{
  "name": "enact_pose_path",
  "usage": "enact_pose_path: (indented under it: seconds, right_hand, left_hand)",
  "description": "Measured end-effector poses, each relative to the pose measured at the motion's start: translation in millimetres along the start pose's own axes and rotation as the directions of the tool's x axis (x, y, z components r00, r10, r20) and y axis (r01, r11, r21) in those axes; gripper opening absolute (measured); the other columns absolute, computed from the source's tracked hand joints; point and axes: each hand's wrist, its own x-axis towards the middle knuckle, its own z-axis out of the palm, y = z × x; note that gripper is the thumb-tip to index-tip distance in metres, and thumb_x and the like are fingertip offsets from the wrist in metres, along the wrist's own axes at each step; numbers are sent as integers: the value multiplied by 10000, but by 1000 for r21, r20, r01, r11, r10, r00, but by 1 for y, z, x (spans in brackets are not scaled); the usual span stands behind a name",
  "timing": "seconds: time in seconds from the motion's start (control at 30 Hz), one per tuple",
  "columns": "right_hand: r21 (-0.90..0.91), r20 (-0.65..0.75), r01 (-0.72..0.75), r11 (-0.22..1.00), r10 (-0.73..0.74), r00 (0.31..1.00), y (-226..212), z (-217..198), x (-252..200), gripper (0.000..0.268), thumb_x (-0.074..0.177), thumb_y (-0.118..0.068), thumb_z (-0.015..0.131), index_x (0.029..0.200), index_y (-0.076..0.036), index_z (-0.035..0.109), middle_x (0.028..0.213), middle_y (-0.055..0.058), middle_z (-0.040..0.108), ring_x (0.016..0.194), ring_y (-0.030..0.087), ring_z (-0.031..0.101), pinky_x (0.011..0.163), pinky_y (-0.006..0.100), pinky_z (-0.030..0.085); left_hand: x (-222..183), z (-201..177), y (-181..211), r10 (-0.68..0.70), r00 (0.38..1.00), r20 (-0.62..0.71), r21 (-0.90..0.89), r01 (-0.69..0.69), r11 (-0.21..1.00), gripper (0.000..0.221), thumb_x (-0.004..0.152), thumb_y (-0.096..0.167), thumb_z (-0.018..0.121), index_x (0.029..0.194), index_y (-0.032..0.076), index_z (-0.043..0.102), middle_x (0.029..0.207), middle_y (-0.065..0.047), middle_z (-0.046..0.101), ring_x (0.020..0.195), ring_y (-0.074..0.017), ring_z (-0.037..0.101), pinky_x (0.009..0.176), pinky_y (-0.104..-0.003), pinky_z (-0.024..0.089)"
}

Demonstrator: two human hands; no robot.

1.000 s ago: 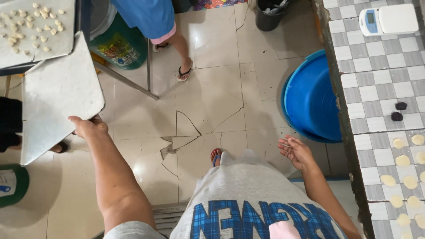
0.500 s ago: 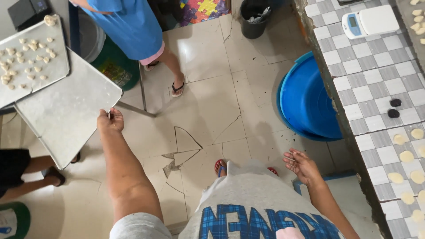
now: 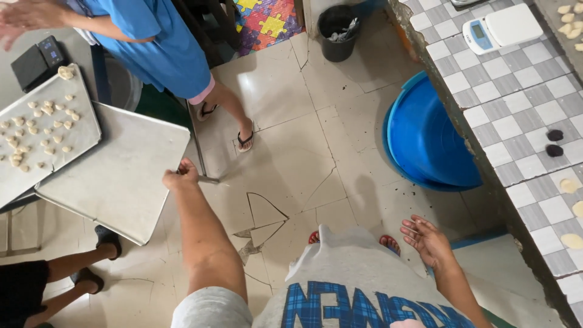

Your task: Placing small portions of dark filling onto circular dough pieces arranged on a checkered work surface in a bakery.

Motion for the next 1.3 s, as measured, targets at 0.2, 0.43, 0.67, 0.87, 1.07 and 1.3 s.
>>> enact_pose_path:
  seconds: [0.2, 0.43, 0.67, 0.87, 1.07, 1.3]
  right_hand:
    - [35, -23, -5, 999, 6, 1000, 3, 18, -8, 318, 971, -190, 445, 1275, -100, 429, 1171, 166, 536, 1039, 317, 557, 878, 430, 442]
    - [34, -33, 32, 999, -31, 999, 3, 35, -4, 335, 977, -186, 431, 1292, -78, 399, 1193, 176, 520, 1061, 319, 544, 881, 424, 436]
    - [91, -76, 31, 995, -24, 997, 5, 35, -16, 347, 978, -199, 425, 1301, -76, 392, 1195, 163, 522, 1049, 296, 545, 870, 398, 445]
    - [89, -77, 34, 995, -27, 997, 4, 36, -10, 362, 985, -203, 414, 1318, -66, 370, 1211, 169, 511, 1061, 299, 534, 887, 410, 434]
    - [117, -93, 75, 990, -65, 994, -2, 41, -7, 386, 968, -194, 448, 1317, -47, 376, 1200, 198, 522, 1050, 326, 549, 868, 415, 446]
    - [127, -203, 24, 992, 2, 979, -36, 40, -42, 341, 922, -197, 495, 1227, -45, 500, 1102, 144, 596, 860, 239, 606, 687, 300, 464]
  left_hand:
    - [59, -8, -8, -15, 995, 96, -52, 20, 998, 345, 916, 107, 439, 1201, -82, 392, 982, -273, 510, 1017, -407, 591, 927, -537, 449]
    - [-2, 51, -13, -60, 987, 147, -133, 80, 988, 491, 915, 124, 464, 1315, -85, 271, 1210, -270, 389, 1058, -428, 516, 862, -529, 525]
    - [4, 18, -5, 64, 998, 28, 49, -66, 997, 444, 916, 284, 382, 1189, -67, 373, 1001, -154, 469, 953, -234, 605, 970, -378, 463]
    - [64, 42, 9, -106, 988, 116, 161, 87, 983, 363, 946, 196, 433, 1230, -27, 386, 1166, -191, 551, 1018, -283, 637, 898, -447, 519]
    - [128, 44, 28, -162, 981, 102, 283, 128, 951, 403, 929, 228, 515, 1277, 61, 402, 1212, -189, 504, 1076, -336, 602, 885, -487, 516]
    - [46, 78, 45, -129, 989, 66, 341, 99, 935, 557, 874, 288, 526, 1345, 9, 420, 1312, -182, 522, 1135, -308, 590, 957, -453, 421]
